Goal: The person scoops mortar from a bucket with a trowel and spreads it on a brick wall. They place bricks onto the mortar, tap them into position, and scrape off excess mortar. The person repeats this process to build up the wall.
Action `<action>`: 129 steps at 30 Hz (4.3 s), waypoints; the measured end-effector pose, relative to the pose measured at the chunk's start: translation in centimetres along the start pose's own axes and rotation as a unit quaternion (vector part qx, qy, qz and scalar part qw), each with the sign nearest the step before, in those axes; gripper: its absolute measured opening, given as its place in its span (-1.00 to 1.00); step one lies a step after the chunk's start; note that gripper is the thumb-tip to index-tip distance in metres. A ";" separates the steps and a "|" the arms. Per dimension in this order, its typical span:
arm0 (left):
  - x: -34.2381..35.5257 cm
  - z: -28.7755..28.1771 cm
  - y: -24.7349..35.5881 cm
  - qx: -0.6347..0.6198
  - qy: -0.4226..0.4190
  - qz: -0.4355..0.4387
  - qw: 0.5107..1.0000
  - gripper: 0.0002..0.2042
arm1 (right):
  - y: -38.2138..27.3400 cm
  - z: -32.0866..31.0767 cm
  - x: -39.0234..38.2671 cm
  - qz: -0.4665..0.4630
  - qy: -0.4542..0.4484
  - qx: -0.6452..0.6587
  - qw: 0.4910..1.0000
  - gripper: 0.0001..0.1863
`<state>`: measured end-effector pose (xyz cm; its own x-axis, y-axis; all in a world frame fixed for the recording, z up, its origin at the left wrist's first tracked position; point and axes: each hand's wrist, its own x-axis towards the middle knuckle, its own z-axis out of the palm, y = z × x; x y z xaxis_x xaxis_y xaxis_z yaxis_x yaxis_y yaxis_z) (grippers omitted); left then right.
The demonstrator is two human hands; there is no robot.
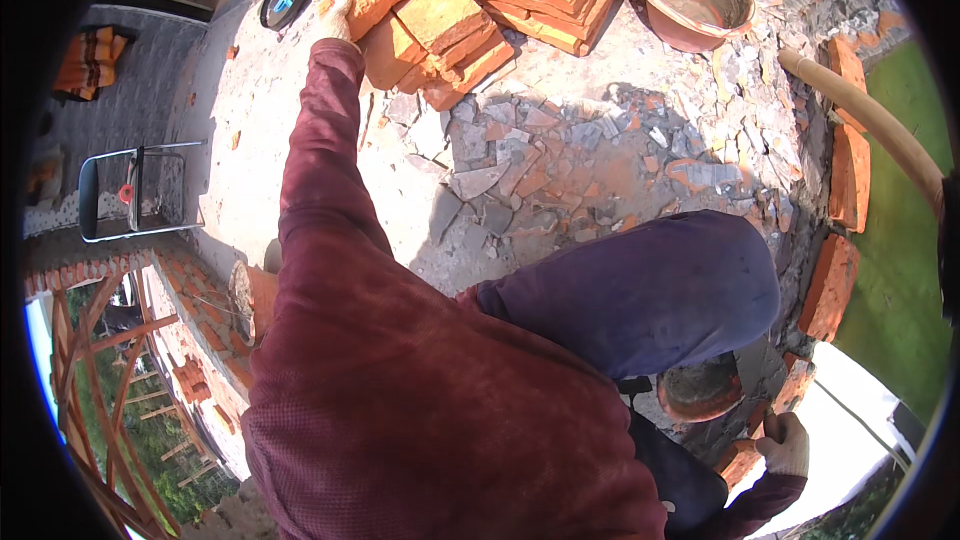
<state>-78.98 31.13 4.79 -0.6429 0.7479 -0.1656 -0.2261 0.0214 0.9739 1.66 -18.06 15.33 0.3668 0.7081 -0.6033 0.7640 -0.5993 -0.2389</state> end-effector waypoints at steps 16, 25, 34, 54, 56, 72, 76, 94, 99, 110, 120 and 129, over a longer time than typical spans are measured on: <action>-25.1 -2.1 1.1 -0.006 -0.251 -0.031 0.967 -0.61 | 0.4 2.5 -1.4 -0.028 0.003 -0.009 1.000 -0.68; -23.7 -4.9 -12.7 0.313 -0.296 -0.215 0.876 -0.34 | 0.7 3.9 -1.5 -0.042 -0.015 -0.029 0.999 -0.70; -5.5 -1.5 -3.7 0.420 0.069 0.106 0.899 0.20 | 0.4 3.7 -0.4 -0.041 -0.043 -0.086 0.995 -0.68; -6.1 -13.5 -9.0 0.372 0.018 0.103 0.922 0.26 | 0.7 4.2 -0.1 -0.054 0.001 -0.072 0.996 -0.70; -6.2 -17.5 -10.4 0.404 0.075 0.027 0.911 0.21 | 0.5 4.1 0.0 -0.046 -0.013 -0.068 0.997 -0.70; -5.1 1.5 -9.1 0.006 0.020 -0.238 0.971 -0.17 | -1.3 3.6 -1.3 -0.050 -0.003 -0.071 0.996 -0.68; -8.2 3.8 -11.4 -0.123 0.009 -0.136 0.983 -0.34 | -1.2 3.4 -1.1 -0.038 -0.044 -0.040 0.997 -0.68; -15.0 4.4 -0.8 0.165 -0.214 0.159 0.949 -0.65 | -0.8 3.4 -0.5 -0.055 -0.041 -0.058 0.996 -0.69; -8.4 5.6 -5.6 0.382 -0.329 0.205 0.839 -0.46 | -2.2 2.8 -0.5 -0.050 -0.049 -0.052 0.996 -0.68; -20.7 10.9 -12.4 0.324 -0.216 0.360 0.848 -0.36 | -2.3 3.2 1.4 -0.054 -0.065 -0.035 0.996 -0.64; 1.3 -1.0 -8.5 0.008 -0.092 0.004 0.996 -0.13 | -1.4 3.5 0.8 0.007 -0.083 0.065 0.994 -0.69; 17.7 -1.6 -12.5 0.513 0.049 0.130 0.847 0.05 | -1.6 3.7 0.2 0.006 -0.086 -0.011 0.996 -0.65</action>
<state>-88.66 43.06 -10.52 -0.6425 0.7581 0.1115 0.6553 0.4682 0.5928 -1.45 -18.30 12.76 0.2813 0.6248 -0.7283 0.7718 -0.5983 -0.2152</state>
